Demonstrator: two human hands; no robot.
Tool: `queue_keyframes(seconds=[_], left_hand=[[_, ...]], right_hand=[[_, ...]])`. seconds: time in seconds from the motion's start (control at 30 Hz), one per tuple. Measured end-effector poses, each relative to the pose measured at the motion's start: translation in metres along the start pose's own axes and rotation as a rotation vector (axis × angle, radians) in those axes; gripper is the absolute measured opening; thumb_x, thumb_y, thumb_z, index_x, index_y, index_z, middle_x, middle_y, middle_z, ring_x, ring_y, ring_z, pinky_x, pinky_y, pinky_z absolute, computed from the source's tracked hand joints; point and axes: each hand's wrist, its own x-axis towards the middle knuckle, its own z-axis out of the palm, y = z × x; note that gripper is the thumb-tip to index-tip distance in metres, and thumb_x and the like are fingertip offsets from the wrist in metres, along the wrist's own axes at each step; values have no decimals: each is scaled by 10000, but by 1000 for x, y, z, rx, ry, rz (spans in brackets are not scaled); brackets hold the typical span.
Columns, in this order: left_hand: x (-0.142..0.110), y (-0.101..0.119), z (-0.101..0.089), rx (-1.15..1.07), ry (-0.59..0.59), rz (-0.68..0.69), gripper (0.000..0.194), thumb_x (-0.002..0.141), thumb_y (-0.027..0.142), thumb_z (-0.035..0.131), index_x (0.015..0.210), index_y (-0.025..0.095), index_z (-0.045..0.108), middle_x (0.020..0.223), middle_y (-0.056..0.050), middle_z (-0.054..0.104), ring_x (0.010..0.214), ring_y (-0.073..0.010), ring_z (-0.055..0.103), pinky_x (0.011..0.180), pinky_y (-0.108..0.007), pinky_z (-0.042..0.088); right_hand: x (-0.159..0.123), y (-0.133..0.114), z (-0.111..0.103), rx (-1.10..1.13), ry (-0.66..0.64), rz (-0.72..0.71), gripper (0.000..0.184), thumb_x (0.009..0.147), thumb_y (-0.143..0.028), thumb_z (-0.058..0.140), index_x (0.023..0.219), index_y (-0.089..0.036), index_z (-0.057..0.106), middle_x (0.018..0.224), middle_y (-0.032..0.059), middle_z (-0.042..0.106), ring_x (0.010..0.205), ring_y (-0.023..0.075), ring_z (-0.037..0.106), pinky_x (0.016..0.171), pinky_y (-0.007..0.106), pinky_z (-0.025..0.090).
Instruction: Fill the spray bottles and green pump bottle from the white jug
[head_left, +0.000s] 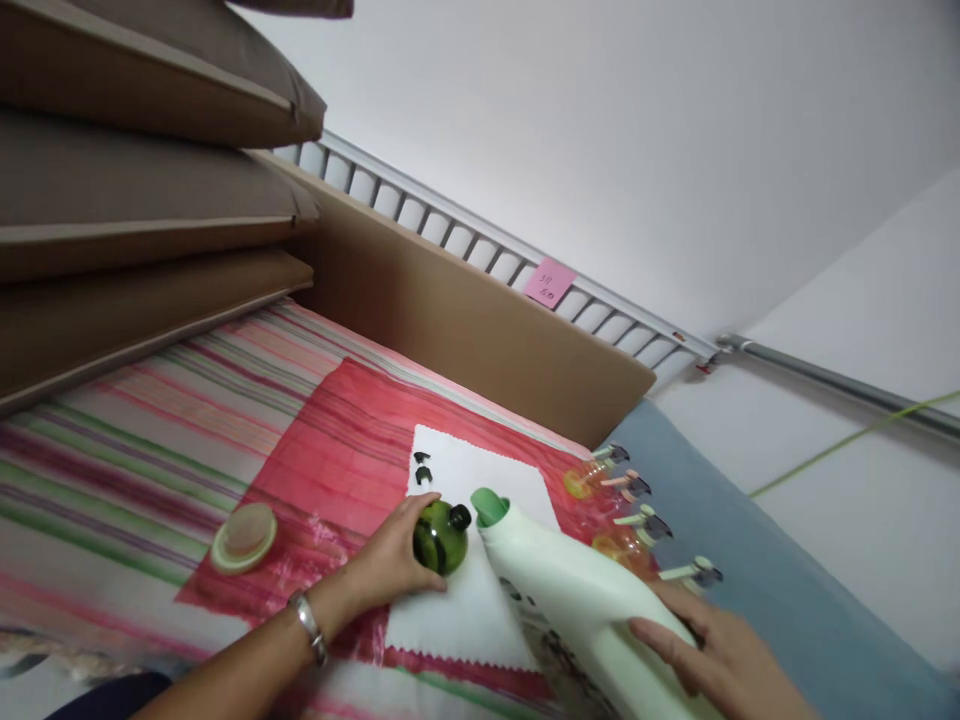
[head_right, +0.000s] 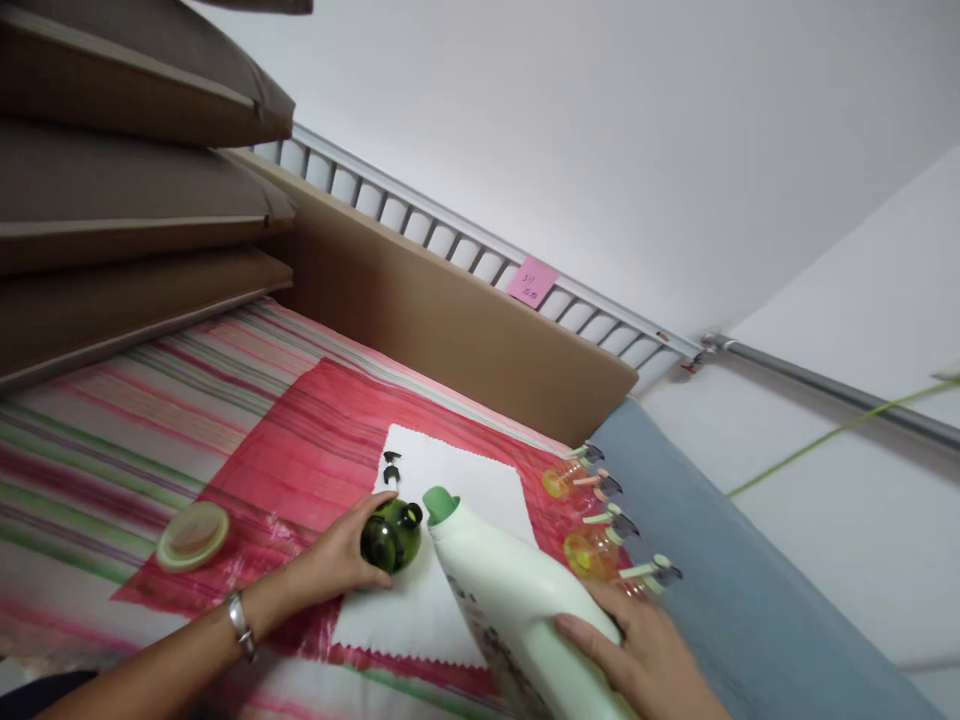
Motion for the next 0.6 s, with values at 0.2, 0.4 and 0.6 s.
queue_keyframes(seconds=[0.2, 0.4, 0.6], left_hand=[[-1, -15, -1, -97, 26, -69, 881, 469, 166, 791, 1274, 184, 433, 1289, -141, 540, 1212, -321, 484, 1064, -464, 335], [1, -37, 1, -42, 120, -105, 854, 381, 271, 842, 1163, 186, 509, 1171, -127, 637, 1133, -367, 551, 991, -478, 433], [-26, -19, 23, 49, 362, -66, 805, 359, 385, 850, 1081, 178, 560, 1086, -108, 675, 1103, -376, 570, 988, -483, 445]], right_hand=[[-12, 32, 51, 460, 361, 203, 419, 707, -595, 506, 743, -194, 621, 409, -48, 499, 422, 155, 505, 489, 256, 398], [-20, 39, 48, 678, 460, 181, 367, 689, -569, 562, 652, -208, 506, 416, -74, 453, 431, 123, 448, 491, 239, 357], [-15, 56, 54, 821, 731, 198, 385, 682, -596, 563, 715, -215, 520, 445, -72, 453, 450, 135, 456, 465, 238, 348]])
